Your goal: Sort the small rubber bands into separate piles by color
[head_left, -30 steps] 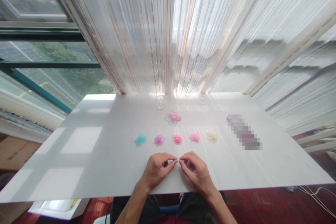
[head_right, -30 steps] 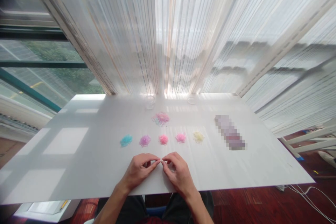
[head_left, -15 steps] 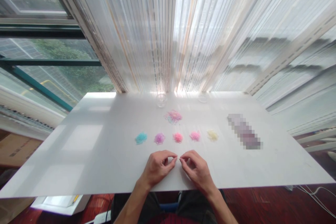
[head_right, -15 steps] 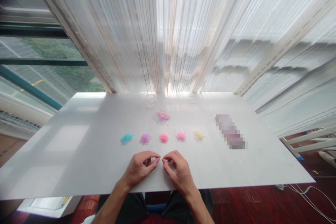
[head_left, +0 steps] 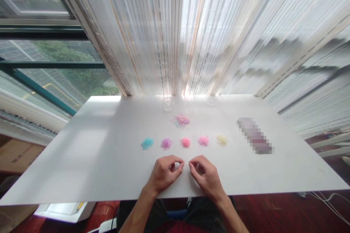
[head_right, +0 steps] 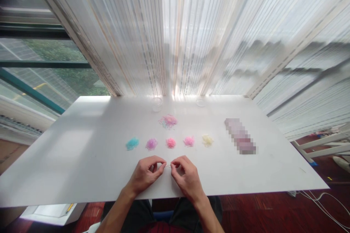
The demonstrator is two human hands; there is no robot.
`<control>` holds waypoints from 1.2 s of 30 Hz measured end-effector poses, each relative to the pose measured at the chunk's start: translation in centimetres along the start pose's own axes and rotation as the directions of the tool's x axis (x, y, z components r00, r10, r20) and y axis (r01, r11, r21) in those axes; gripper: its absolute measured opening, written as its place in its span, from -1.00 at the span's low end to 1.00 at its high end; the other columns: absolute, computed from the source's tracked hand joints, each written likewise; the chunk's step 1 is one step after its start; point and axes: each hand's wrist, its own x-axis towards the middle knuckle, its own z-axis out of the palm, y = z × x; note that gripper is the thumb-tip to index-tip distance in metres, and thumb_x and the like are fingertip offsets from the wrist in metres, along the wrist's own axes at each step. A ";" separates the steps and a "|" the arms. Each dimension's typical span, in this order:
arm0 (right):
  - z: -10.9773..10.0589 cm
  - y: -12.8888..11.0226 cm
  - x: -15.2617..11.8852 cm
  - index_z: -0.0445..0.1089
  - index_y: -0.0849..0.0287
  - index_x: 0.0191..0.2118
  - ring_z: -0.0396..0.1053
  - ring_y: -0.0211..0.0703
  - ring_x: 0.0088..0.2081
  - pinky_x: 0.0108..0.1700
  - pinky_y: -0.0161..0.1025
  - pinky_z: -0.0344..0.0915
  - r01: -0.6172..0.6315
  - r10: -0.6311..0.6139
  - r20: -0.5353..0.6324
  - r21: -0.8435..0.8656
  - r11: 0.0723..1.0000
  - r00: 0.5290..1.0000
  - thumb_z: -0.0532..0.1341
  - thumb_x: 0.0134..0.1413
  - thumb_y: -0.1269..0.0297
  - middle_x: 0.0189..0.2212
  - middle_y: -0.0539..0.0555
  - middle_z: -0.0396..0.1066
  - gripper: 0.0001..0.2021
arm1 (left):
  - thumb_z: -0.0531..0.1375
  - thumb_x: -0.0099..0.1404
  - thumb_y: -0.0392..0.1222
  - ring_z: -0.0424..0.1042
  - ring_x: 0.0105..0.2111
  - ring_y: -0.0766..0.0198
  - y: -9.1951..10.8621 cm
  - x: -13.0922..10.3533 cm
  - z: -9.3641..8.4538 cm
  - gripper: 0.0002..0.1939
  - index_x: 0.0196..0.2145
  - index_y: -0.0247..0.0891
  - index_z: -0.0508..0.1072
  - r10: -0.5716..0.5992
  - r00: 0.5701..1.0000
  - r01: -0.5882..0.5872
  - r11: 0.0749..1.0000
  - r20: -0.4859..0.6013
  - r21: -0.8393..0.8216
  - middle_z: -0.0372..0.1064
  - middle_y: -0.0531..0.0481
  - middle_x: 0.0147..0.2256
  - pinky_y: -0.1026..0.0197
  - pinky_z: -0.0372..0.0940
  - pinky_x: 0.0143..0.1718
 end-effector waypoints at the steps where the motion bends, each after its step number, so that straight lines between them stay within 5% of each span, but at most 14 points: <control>1: 0.0 0.0 0.0 0.46 0.11 -0.31 0.41 -0.20 -0.42 -0.38 -0.30 0.38 -0.001 0.001 0.001 0.001 1.000 1.000 0.21 0.29 0.31 -0.41 0.04 0.48 -0.87 | 0.22 0.38 -0.21 0.33 -0.59 0.38 0.0 0.0 0.0 -0.84 -0.29 -0.25 0.61 0.003 1.000 -0.003 1.000 0.001 -0.001 0.57 -0.01 -0.44 0.33 0.32 -0.47; 11: -0.9 -0.4 0.1 0.48 0.12 -0.33 0.40 -0.19 -0.44 -0.39 -0.30 0.39 -0.082 0.083 0.001 0.075 0.994 0.997 0.23 0.30 0.22 -0.43 0.04 0.49 -0.83 | 0.22 0.39 -0.21 0.36 -0.56 0.38 -0.1 0.0 -0.1 -0.87 -0.22 -0.23 0.59 0.005 1.000 -0.005 1.000 0.017 -0.016 0.60 0.00 -0.36 0.34 0.32 -0.46; 16: -5.4 1.6 1.0 0.51 0.12 -0.29 0.45 -0.13 -0.35 -0.27 -0.24 0.45 -0.144 0.146 -0.147 0.030 0.989 0.978 0.25 0.29 0.05 -0.38 0.07 0.51 -0.75 | 0.21 0.39 -0.23 0.33 -0.57 0.40 -0.3 -0.1 0.0 -0.89 -0.22 -0.24 0.55 0.013 1.000 -0.013 1.000 0.002 0.008 0.59 0.00 -0.32 0.35 0.31 -0.48; 19: -8.6 4.1 2.1 0.55 0.13 -0.27 0.47 -0.13 -0.37 -0.27 -0.21 0.47 -0.278 0.237 -0.330 -0.085 0.957 0.914 0.27 0.21 -0.08 -0.32 0.10 0.56 -0.65 | 0.20 0.40 -0.23 0.33 -0.56 0.40 -0.5 -0.1 0.1 -0.90 -0.23 -0.23 0.54 0.025 1.000 -0.025 0.999 -0.002 0.027 0.58 0.01 -0.33 0.35 0.30 -0.47; 23: -11.0 6.8 3.4 0.57 0.17 -0.28 0.48 -0.08 -0.37 -0.32 -0.17 0.45 -0.329 0.250 -0.414 -0.131 0.935 0.876 0.27 0.14 -0.19 -0.35 0.15 0.58 -0.54 | 0.20 0.42 -0.23 0.33 -0.56 0.40 -0.5 -0.1 0.2 -0.89 -0.24 -0.23 0.54 0.037 0.999 -0.037 0.998 -0.004 0.048 0.57 0.03 -0.35 0.34 0.29 -0.46; 36: -10.4 8.4 3.7 0.59 0.14 -0.30 0.40 -0.11 -0.44 -0.28 -0.13 0.40 -0.326 0.228 -0.385 -0.214 0.921 0.894 0.24 0.12 -0.25 -0.35 0.14 0.57 -0.51 | 0.20 0.42 -0.24 0.32 -0.57 0.40 -0.5 0.0 0.2 -0.88 -0.27 -0.22 0.54 0.034 0.999 -0.035 0.998 0.007 0.053 0.55 0.05 -0.39 0.34 0.27 -0.48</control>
